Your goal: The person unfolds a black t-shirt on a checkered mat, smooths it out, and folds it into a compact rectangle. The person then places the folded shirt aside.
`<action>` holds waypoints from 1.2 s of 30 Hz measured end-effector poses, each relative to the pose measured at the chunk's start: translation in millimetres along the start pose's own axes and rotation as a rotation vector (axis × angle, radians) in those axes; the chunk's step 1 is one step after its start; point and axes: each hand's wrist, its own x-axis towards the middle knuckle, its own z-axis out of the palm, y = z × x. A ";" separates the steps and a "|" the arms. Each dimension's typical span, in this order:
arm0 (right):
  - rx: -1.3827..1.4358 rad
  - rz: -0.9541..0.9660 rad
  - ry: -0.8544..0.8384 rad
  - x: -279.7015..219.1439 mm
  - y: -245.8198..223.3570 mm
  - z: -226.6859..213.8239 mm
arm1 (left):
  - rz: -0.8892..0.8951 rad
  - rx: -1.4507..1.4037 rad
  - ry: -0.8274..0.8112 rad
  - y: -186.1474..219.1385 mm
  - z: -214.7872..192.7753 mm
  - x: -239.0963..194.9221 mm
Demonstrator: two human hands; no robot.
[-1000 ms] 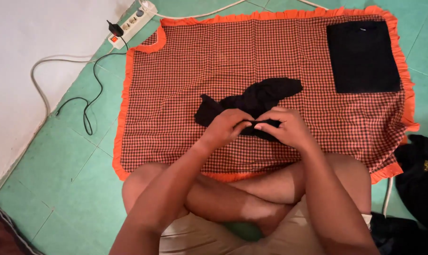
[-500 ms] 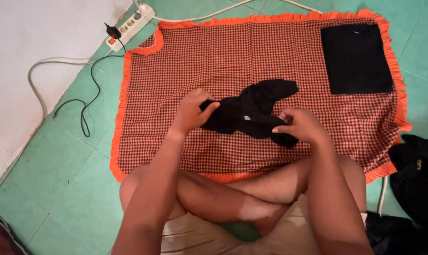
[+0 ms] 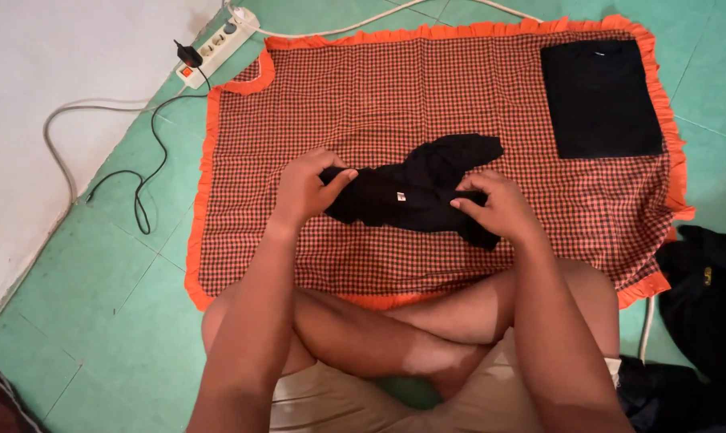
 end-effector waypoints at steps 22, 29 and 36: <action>0.288 -0.242 -0.315 -26.7 -73.3 47.2 | -0.667 0.464 0.365 -104.1 36.8 -17.9; 0.443 -0.359 -0.632 -48.5 -106.2 108.5 | -0.842 -0.674 0.440 -103.5 55.1 -19.5; 0.337 -0.291 -0.649 -43.3 -97.1 116.9 | -0.816 -0.721 0.283 -43.1 68.8 20.8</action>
